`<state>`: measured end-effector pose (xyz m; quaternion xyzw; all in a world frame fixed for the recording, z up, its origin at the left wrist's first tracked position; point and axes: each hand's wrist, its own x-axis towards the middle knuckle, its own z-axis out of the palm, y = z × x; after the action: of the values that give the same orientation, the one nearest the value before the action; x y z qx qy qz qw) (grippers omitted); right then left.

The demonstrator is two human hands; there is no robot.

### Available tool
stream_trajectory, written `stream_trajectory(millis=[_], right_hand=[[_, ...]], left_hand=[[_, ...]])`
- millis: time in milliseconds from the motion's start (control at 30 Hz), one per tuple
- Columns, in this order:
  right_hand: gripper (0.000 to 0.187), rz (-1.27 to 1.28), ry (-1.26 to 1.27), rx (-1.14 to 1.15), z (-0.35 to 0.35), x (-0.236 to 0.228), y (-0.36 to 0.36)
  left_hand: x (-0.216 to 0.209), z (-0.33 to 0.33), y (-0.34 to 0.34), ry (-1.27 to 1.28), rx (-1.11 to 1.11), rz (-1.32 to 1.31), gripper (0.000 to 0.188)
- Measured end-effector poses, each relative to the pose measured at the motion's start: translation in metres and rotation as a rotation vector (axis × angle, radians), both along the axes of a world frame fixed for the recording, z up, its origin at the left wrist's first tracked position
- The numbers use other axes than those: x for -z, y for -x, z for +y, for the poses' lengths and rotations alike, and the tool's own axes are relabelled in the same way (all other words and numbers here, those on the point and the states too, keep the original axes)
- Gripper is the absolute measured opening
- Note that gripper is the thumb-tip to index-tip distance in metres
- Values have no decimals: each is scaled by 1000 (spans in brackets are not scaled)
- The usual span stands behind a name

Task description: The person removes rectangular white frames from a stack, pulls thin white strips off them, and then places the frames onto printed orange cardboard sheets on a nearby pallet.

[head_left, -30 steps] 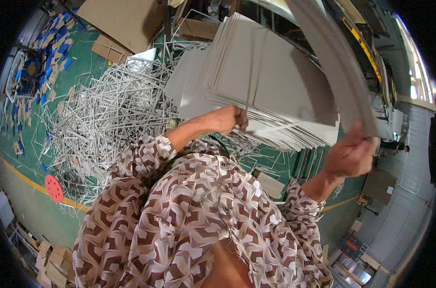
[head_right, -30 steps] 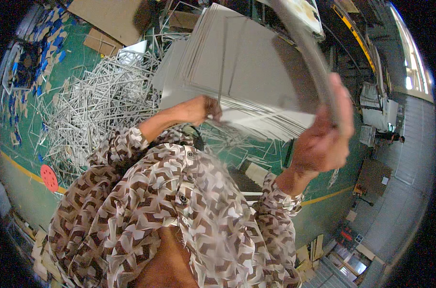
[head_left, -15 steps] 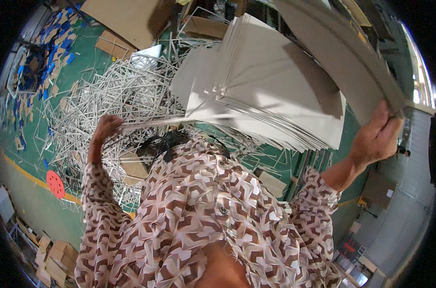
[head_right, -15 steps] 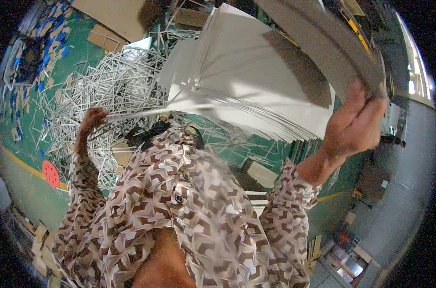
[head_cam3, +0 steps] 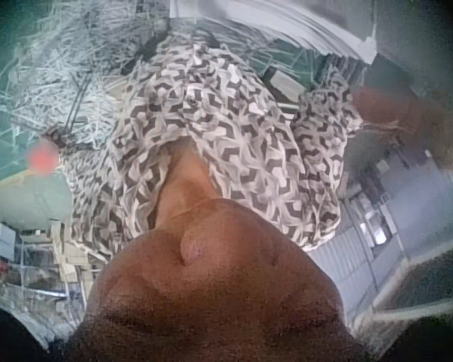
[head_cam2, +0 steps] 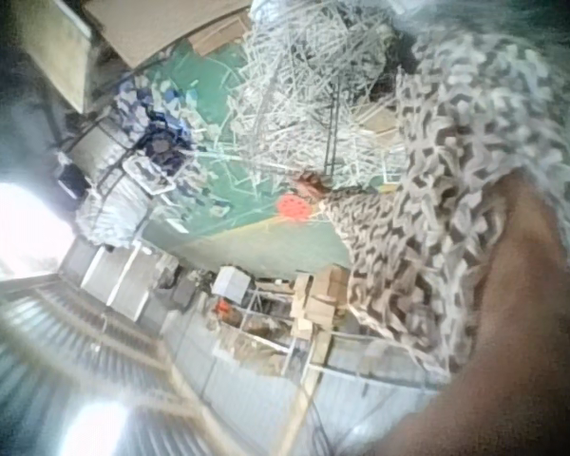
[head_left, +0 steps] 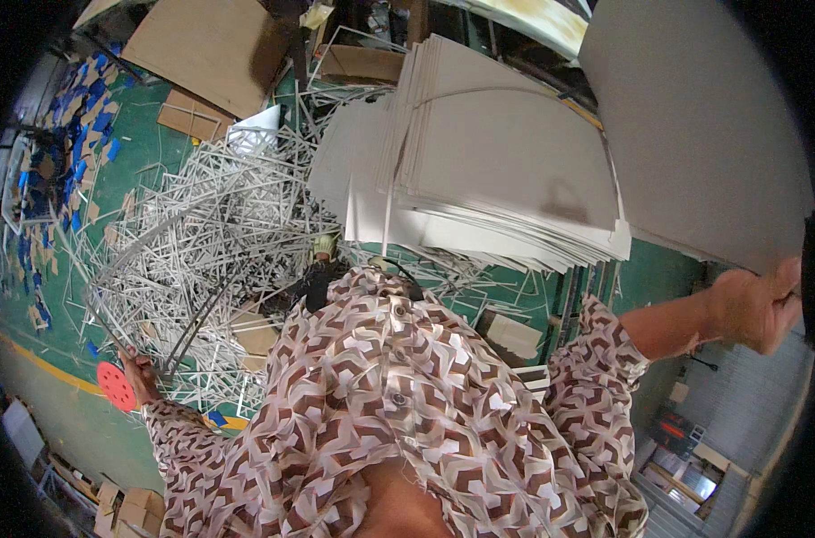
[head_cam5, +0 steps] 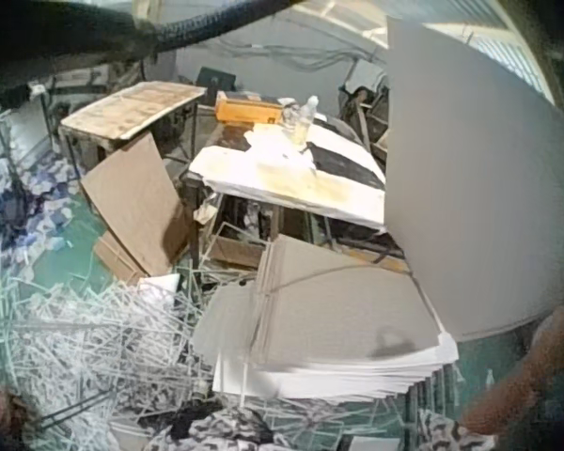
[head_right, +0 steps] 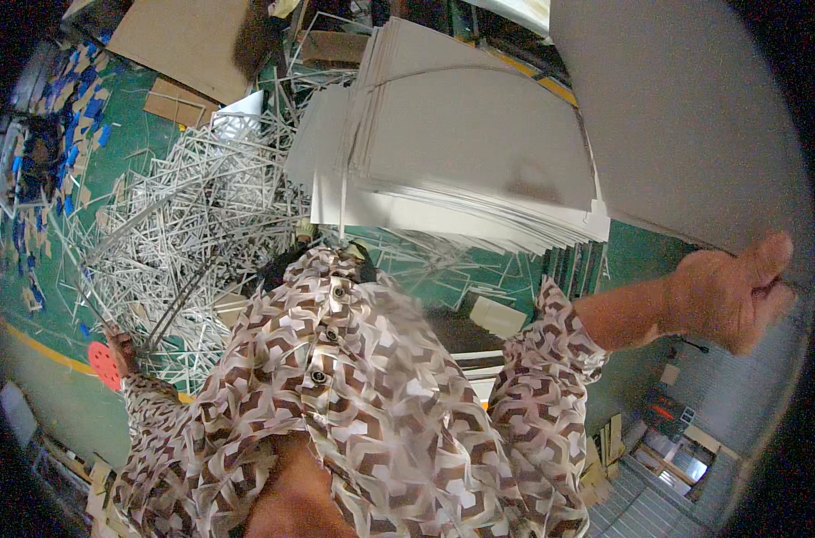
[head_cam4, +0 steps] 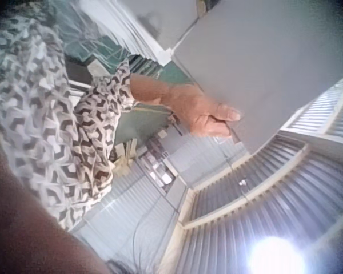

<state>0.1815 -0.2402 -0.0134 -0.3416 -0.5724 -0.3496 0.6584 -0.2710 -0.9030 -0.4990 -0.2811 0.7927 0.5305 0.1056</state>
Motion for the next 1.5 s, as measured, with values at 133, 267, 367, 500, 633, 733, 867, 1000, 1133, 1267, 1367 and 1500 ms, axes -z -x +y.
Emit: stream_trajectory(millis=[133,267,367,500,633,733,867,1000,1133,1267,1367,1500], right_hand=[[53,72,37,8,-22,-4,-6],[50,91,-2,-191,-31,-5,-16],[43,-15,83,194,-54,22,1],[28,-597,214,580,-87,53,29],[32,-718,470,-789,-80,82,77],[27,-816,500,-772,-103,125,68],[23,-801,635,-679,-100,131,35],[23,-834,708,-707,-108,140,12],[20,-1011,762,-663,-120,167,-6],[21,-982,880,-665,-112,192,-27],[29,-1026,918,-554,-112,213,-39],[33,-1033,934,-565,-114,239,-40]], left_hand=[[13,0,30,69,-44,7,34],[26,112,66,-44,285,25,38],[-33,317,17,-397,764,-25,43],[-138,515,-94,-813,1193,-133,47],[-125,588,-99,-875,1308,-168,45],[-112,613,-94,-870,1277,-212,37],[-95,631,-72,-911,1201,-239,26],[-112,630,-12,-790,1317,56,14],[-158,602,36,-847,1068,-2,19],[-178,577,103,-999,924,85,17],[-197,540,154,-1243,802,222,18],[-192,446,244,-1314,503,396,8]])
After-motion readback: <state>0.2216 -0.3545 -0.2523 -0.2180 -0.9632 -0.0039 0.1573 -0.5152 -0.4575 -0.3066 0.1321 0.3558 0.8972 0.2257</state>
